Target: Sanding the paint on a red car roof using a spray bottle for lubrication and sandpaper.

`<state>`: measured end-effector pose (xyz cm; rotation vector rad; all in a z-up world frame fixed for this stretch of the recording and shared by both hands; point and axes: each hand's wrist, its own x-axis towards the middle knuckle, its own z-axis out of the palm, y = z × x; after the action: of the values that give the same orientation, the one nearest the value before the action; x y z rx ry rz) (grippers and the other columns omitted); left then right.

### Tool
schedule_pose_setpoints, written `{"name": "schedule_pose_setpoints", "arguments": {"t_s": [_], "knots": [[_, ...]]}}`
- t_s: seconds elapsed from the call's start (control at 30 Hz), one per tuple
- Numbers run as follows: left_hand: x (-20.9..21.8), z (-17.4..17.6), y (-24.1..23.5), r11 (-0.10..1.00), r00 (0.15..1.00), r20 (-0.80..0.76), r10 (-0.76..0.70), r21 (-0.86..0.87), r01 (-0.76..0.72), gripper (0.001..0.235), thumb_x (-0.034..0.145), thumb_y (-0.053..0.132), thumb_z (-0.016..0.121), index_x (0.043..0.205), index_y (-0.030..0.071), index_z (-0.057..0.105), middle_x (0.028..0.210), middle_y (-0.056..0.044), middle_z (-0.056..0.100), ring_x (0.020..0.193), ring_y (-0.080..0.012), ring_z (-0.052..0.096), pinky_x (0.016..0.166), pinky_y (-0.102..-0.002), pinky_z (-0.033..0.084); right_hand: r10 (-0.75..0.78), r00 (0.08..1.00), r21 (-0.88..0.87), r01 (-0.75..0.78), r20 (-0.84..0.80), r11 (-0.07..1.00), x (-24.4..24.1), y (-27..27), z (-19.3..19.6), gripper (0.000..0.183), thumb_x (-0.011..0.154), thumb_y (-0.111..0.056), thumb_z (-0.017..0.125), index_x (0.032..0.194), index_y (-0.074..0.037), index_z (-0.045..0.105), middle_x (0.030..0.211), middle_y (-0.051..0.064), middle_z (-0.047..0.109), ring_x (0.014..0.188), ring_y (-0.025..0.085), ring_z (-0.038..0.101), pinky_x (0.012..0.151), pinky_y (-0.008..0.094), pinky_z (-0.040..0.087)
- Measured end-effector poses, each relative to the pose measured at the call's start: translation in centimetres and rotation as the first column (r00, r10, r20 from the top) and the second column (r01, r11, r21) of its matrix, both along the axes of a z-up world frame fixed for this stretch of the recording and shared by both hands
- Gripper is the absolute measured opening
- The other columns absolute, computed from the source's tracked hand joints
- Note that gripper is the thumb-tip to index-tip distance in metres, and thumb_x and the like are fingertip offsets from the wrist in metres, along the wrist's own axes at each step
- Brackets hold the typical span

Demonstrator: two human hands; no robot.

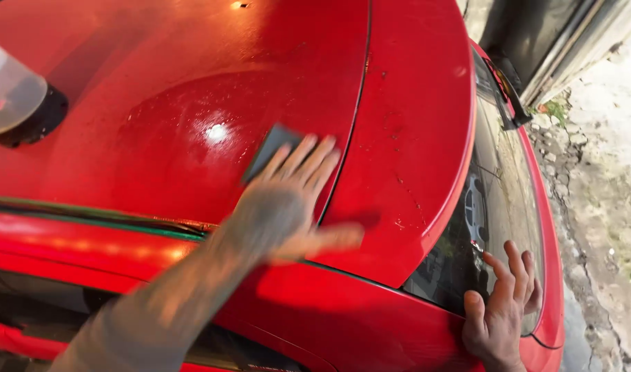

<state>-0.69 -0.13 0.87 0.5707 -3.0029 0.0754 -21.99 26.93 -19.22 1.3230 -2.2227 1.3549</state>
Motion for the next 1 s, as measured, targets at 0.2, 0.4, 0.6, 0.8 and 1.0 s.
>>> {"name": "schedule_pose_setpoints", "arguments": {"t_s": [0.2,0.4,0.6,0.8,1.0], "knots": [[-10.5,-0.1,-8.8,0.980,0.970,0.182,0.159,0.091,-0.177,0.129,0.073,0.098,0.013,0.162,0.005,0.010,0.171,-0.015,0.005,0.158,-0.0325,0.006,0.126,-0.050,0.007,-0.012,1.000,0.017,0.013,-0.028,1.000,-0.1,0.4,-0.3,0.067,0.105,-0.060,0.037,0.144,-0.007,0.049,0.167,0.020,0.033,0.162,0.043,0.016,0.127,0.056,0.003],[-0.9,0.2,-1.3,0.994,0.995,0.091,0.027,0.107,-0.037,0.129,0.077,0.098,0.018,0.159,-0.002,0.015,0.169,-0.019,0.006,0.156,-0.0364,0.006,0.123,-0.052,0.009,-0.039,0.999,0.010,0.039,-0.009,0.999,0.1,0.8,-1.0,0.062,0.102,-0.052,0.041,0.145,-0.007,0.049,0.168,0.020,0.033,0.163,0.042,0.018,0.129,0.057,0.003],[3.6,-0.1,1.2,0.995,0.996,0.029,-0.087,0.040,0.086,0.132,0.075,0.099,0.032,0.158,-0.004,0.027,0.168,-0.019,0.020,0.156,-0.0346,0.017,0.124,-0.050,0.017,-0.090,0.996,0.004,0.090,0.020,0.996,0.4,0.2,0.0,0.059,0.093,-0.037,0.047,0.144,-0.008,0.050,0.168,0.019,0.035,0.163,0.041,0.018,0.128,0.056,0.003],[-6.7,1.3,-6.4,0.993,0.979,0.201,0.034,0.100,-0.055,0.128,0.074,0.098,0.018,0.161,0.004,0.010,0.171,-0.014,0.004,0.157,-0.0322,0.004,0.123,-0.052,0.008,-0.062,0.998,0.009,0.062,-0.015,0.998,0.1,0.3,-0.1,0.063,0.103,-0.054,0.039,0.144,-0.007,0.050,0.167,0.019,0.035,0.163,0.040,0.018,0.128,0.057,0.001],[-6.1,-0.7,-5.7,0.980,0.975,0.175,0.137,0.119,-0.160,0.132,0.071,0.100,0.020,0.160,0.003,0.005,0.169,-0.015,0.001,0.155,-0.0307,-0.001,0.123,-0.050,0.001,-0.043,0.999,0.015,0.043,-0.006,0.999,0.6,0.8,-0.5,0.066,0.107,-0.059,0.035,0.144,-0.008,0.053,0.166,0.019,0.037,0.163,0.038,0.022,0.130,0.055,0.004]]}}
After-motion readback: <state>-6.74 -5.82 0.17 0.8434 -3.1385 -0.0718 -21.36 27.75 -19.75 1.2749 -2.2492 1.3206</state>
